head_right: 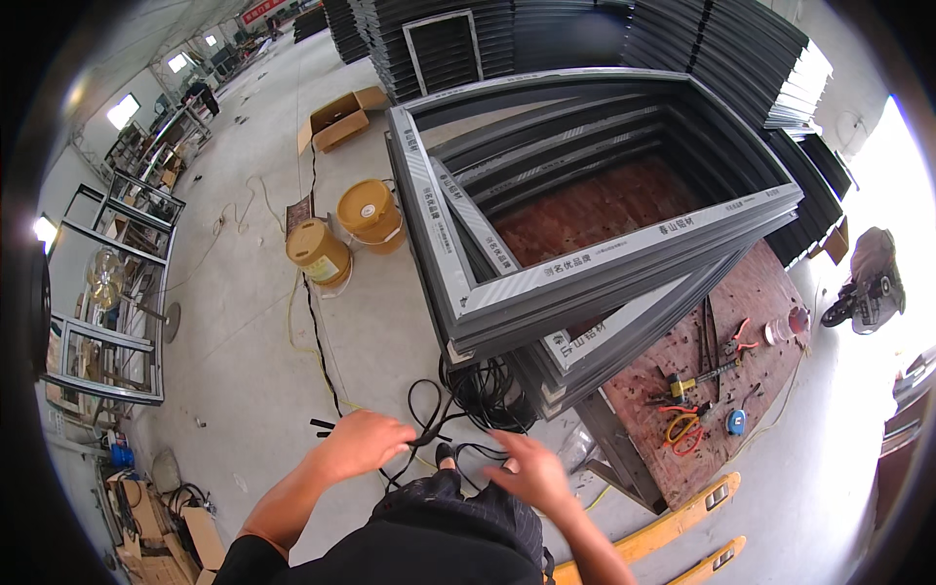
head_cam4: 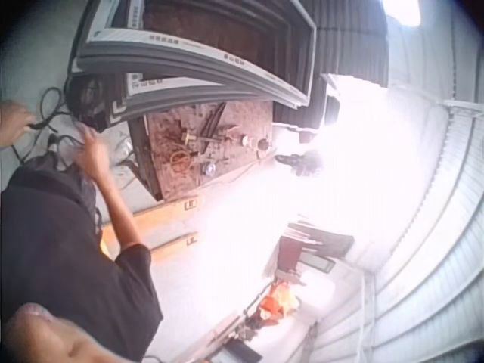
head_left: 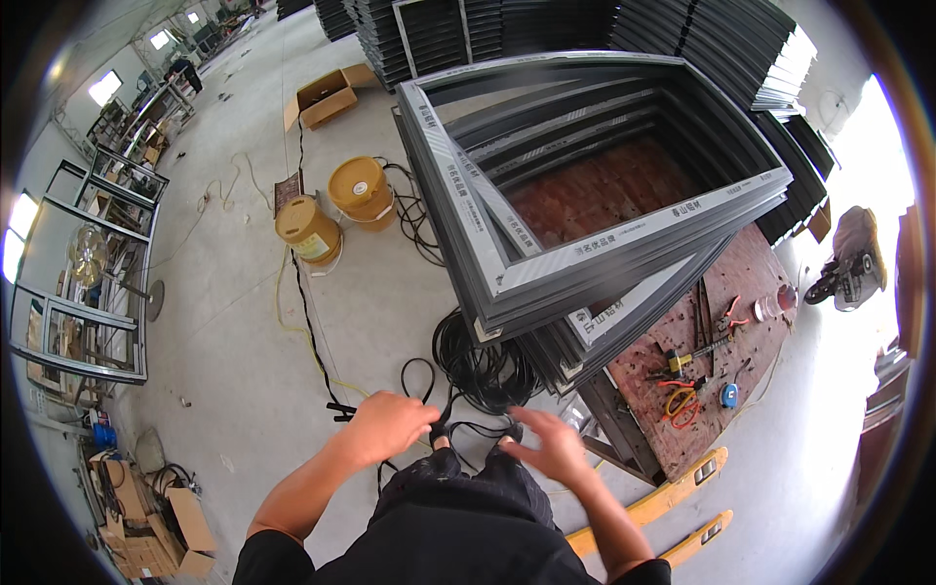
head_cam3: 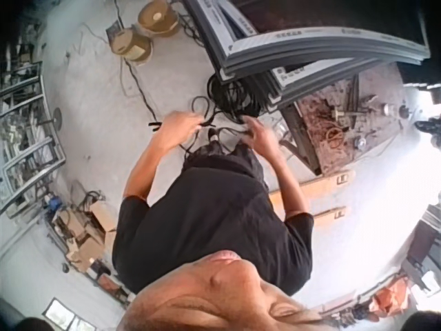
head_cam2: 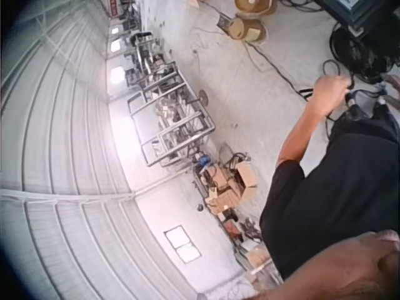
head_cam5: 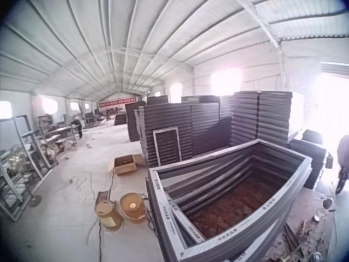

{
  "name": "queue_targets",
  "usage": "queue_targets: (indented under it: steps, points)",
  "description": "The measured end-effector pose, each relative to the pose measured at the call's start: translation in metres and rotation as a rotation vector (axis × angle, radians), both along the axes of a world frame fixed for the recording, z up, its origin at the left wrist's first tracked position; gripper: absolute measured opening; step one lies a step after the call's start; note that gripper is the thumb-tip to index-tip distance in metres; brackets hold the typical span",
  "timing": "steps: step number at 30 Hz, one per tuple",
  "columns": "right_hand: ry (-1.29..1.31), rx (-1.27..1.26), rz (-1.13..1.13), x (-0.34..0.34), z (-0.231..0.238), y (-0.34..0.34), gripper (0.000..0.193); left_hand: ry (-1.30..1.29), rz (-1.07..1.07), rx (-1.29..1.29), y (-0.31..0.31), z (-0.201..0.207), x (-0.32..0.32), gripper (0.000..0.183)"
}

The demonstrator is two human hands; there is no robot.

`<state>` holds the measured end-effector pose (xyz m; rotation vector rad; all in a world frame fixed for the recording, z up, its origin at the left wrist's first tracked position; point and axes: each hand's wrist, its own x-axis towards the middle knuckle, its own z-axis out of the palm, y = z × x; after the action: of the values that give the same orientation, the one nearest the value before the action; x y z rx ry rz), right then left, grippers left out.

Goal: The person installs a black sealant strip into the frame of a window using a pair of pliers to trim the strip and pressing it into the groove by hand.

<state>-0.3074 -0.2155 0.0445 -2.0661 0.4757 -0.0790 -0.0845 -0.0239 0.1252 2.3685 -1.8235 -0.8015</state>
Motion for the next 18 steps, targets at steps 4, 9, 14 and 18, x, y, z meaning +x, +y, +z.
queue_targets:
  steps: [4, 9, 14, 18]
  points:
    - [-0.396, 0.114, 0.15, 0.053, 0.005, 0.037, 0.051, -0.027, -0.122, -0.265, -0.011, 0.042, -0.016, 0.014]
    - [-0.272, 0.791, 0.017, 0.045, 0.013, 0.044, 0.029, -0.377, 0.113, -0.633, -0.019, 0.07, 0.022, 0.015]
    - [-0.294, 0.963, -0.114, 0.032, 0.018, 0.04, 0.034, -0.072, 0.683, -0.612, 0.005, 0.062, 0.041, 0.017]
    - [-0.286, 0.811, -0.163, 0.036, 0.023, 0.048, 0.033, 0.785, 0.772, -0.386, 0.002, 0.032, 0.014, 0.03]
